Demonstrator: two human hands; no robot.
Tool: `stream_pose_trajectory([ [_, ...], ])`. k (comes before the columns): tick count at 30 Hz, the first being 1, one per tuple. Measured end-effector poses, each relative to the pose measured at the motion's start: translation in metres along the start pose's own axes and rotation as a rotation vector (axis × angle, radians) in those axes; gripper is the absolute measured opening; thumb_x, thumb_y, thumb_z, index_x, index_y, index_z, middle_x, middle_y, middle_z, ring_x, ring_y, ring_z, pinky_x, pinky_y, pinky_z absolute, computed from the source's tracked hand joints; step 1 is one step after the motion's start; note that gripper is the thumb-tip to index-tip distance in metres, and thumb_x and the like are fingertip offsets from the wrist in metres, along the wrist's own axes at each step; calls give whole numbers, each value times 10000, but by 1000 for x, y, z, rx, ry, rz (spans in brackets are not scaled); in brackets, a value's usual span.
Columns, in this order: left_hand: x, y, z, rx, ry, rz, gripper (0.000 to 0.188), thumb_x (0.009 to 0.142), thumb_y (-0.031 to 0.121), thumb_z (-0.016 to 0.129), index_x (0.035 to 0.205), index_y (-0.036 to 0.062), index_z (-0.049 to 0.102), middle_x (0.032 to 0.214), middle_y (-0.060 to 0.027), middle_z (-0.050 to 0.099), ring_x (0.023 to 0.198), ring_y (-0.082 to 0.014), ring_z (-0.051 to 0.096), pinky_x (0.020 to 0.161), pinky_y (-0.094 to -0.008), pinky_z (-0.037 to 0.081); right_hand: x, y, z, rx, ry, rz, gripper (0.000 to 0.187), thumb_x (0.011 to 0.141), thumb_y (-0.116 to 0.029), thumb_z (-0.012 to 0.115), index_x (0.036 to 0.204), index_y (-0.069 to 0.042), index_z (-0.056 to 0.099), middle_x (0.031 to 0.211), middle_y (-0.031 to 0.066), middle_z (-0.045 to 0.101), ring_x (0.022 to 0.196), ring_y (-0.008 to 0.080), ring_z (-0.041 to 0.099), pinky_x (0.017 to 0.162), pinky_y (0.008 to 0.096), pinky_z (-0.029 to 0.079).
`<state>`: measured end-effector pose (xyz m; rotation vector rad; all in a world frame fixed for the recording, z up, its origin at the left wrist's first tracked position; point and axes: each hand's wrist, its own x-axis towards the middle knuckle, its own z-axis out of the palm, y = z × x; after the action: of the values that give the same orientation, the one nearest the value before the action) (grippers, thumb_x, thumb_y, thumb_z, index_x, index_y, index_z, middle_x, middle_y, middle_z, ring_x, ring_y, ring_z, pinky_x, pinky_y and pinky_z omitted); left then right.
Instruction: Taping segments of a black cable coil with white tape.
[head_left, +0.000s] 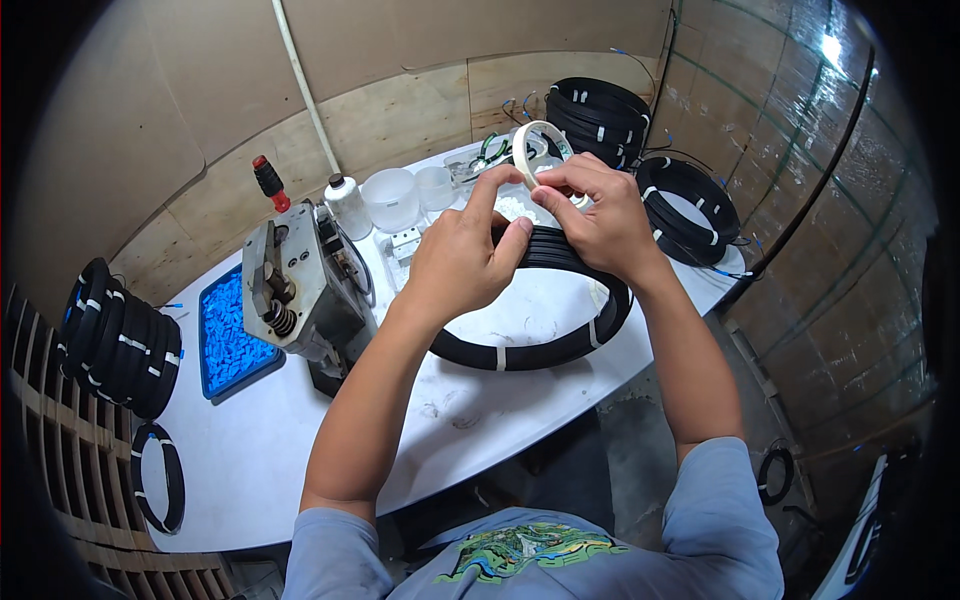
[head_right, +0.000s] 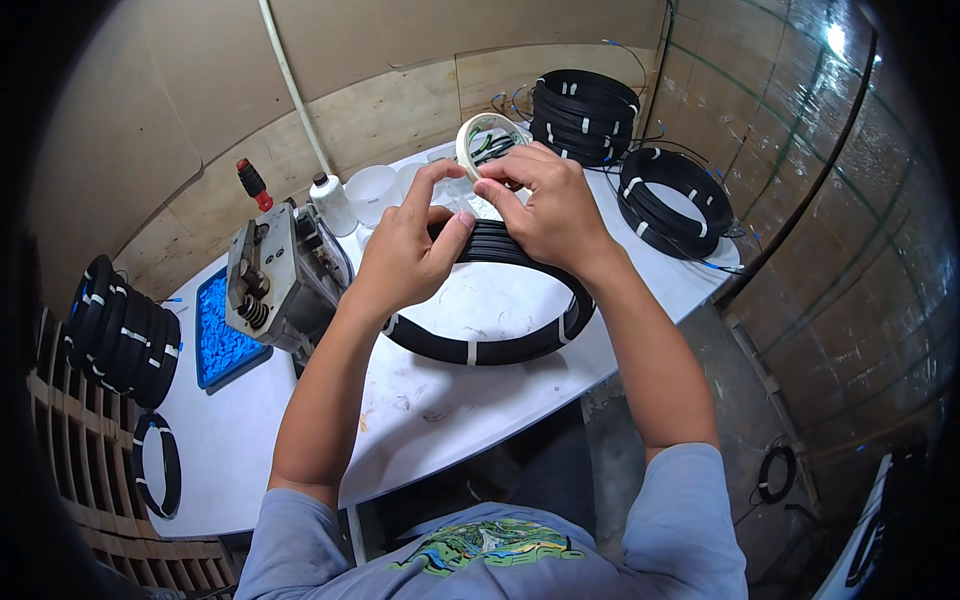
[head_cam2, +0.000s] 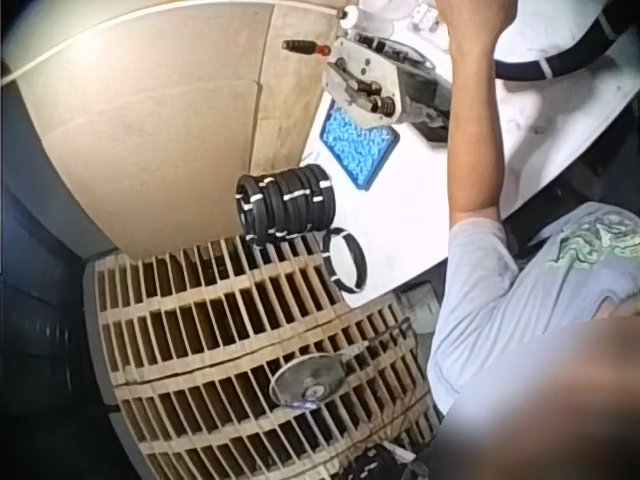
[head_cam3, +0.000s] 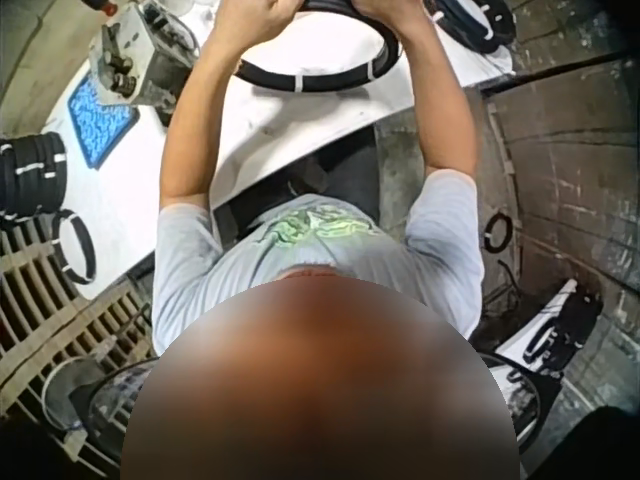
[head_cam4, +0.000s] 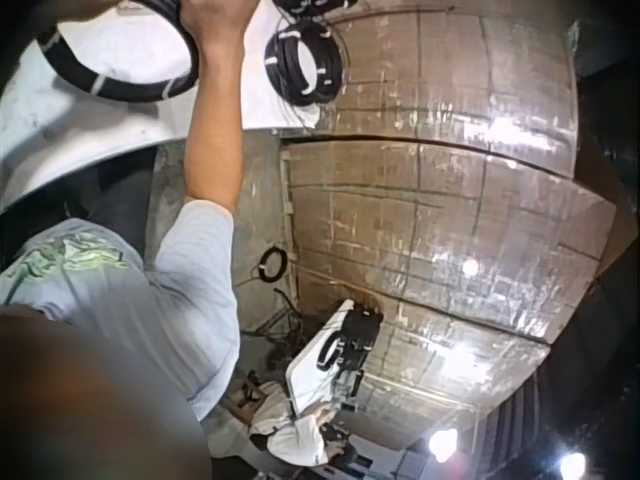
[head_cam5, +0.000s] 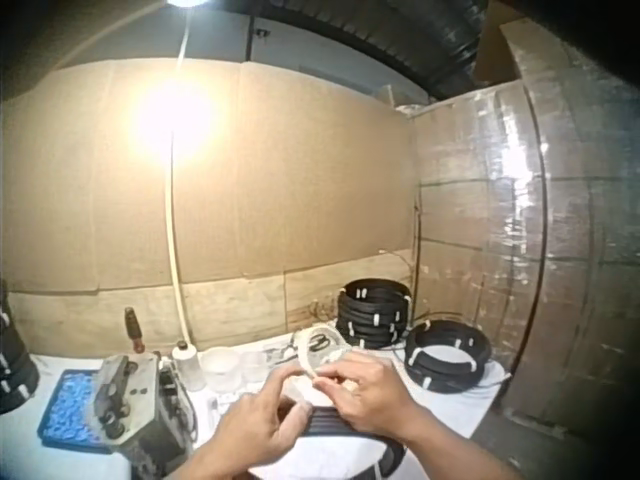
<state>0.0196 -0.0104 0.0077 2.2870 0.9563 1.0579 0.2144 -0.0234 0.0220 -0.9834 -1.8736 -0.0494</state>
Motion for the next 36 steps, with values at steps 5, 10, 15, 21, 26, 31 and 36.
stream_pose_trajectory([
  [5,1,-6,0,44,-35,43,430,937,253,573,1326,143,426,712,-159,697,612,-368,658,603,-452,493,-4,1,9,42,50,42,149,842,-101,719,941,8,738,830,128,702,738,225,655,673,328,526],
  [10,0,-9,5,135,-6,114,422,916,256,580,1305,154,451,751,-164,708,637,-397,665,607,-500,502,1,-9,12,41,84,49,159,856,-120,722,949,6,743,839,130,706,695,201,655,635,321,527],
  [15,-5,1,4,21,43,31,394,908,266,594,1251,118,467,733,-159,709,646,-392,672,611,-499,502,-4,-4,12,31,76,80,159,876,-127,706,956,4,747,858,140,713,725,218,679,636,312,538],
  [21,-5,-4,7,-44,128,38,349,923,262,611,1191,94,464,716,-166,703,634,-376,679,602,-478,502,-6,-7,9,7,55,67,164,869,-134,696,940,6,744,839,142,699,755,269,665,670,357,529],
  [26,-2,-12,13,-107,208,54,290,953,231,606,1148,63,472,711,-175,699,632,-372,681,589,-442,500,-5,-6,6,-34,-20,-42,153,866,-139,681,929,-14,744,793,120,665,773,284,616,720,387,492],
  [31,-3,-10,6,-103,173,-8,201,986,141,598,1104,23,486,799,-172,733,676,-175,697,602,-289,508,1,-3,0,-128,-113,-206,140,879,-159,683,955,-58,744,799,84,647,825,261,594,801,382,460],
  [36,-3,-22,5,-91,221,100,135,990,135,575,989,12,523,715,-138,698,608,-169,651,574,-297,487,3,-15,1,-199,-190,-225,161,891,-185,683,976,-60,739,802,108,641,760,298,603,727,399,482],
])
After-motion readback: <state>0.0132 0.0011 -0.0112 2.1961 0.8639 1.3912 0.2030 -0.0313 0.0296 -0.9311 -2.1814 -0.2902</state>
